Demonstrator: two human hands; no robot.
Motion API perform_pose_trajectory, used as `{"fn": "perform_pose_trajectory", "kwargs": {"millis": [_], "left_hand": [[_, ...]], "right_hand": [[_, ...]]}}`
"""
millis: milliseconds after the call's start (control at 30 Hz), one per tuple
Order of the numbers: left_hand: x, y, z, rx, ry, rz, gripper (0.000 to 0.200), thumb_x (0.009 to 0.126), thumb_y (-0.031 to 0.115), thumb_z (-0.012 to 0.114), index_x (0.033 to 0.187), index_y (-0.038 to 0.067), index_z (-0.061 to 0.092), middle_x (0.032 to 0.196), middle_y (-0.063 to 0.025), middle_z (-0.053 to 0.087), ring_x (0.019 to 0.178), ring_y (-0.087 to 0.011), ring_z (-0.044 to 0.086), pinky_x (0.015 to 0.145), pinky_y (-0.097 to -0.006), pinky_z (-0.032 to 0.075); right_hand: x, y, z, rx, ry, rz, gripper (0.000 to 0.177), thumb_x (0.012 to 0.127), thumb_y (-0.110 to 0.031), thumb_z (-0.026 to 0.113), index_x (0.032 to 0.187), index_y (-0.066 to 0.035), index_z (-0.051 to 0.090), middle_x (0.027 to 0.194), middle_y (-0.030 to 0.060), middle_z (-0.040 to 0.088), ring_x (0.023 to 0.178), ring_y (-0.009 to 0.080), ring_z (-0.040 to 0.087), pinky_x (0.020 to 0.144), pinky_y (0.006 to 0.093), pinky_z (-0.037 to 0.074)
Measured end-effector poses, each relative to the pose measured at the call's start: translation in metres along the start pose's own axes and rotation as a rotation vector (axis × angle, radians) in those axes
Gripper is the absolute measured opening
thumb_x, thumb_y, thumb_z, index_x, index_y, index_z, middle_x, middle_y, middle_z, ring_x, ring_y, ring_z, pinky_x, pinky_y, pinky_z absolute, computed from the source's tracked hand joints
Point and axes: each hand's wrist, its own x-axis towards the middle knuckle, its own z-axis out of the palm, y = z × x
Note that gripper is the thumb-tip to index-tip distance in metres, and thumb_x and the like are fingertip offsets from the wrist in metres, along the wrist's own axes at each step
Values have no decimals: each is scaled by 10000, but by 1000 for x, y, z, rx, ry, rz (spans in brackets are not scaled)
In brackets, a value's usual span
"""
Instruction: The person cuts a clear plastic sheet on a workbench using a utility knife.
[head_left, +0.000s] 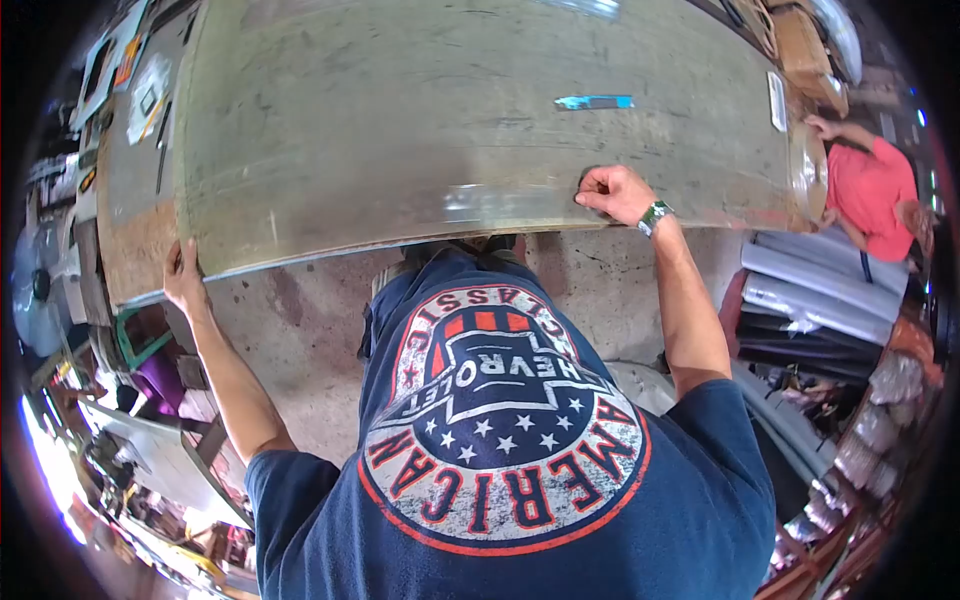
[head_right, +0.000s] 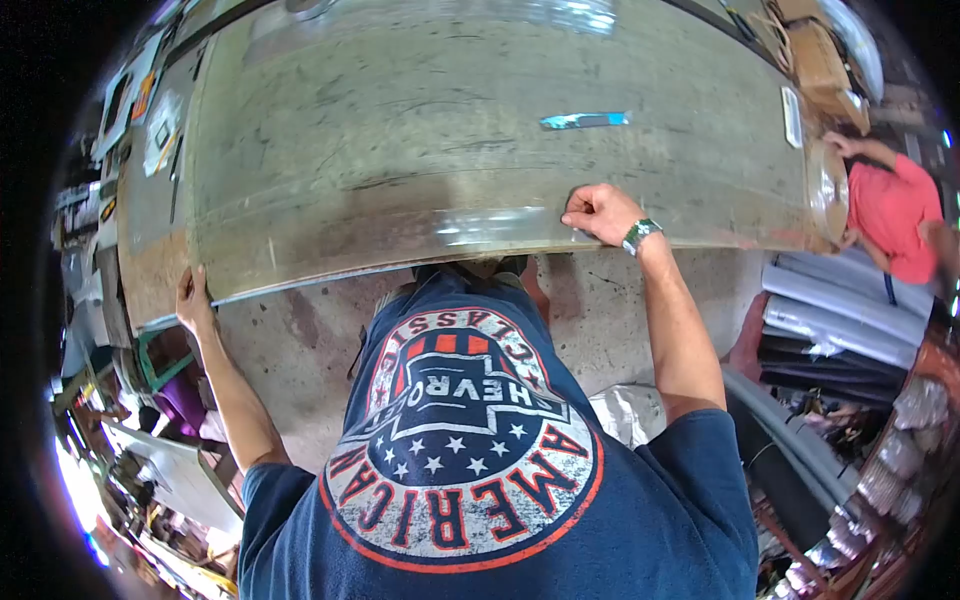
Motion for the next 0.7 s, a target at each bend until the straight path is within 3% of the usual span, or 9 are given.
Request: {"fn": "perform_pose_trajectory", "kwargs": {"millis": [367,700], "left_hand": [[10,-6,-2,-20,-30,12,528,871,281,864,1241,-50,682,1137,-95,714,988,-153,651,915,-277,508],[7,-3,-3,-11,-27,-1,530,877,271,858,1256,-50,672,1126,-83,711,984,-152,642,903,-277,509]], "right_hand": [[-13,33,-13,-63,85,-36,278,816,-294,841,851,-46,718,787,94,736,728,233,692,686,375,533],[-6,37,-17,-86,102,0,300,796,-313,855,822,-43,728,777,114,740,717,243,703,682,384,535]]}}
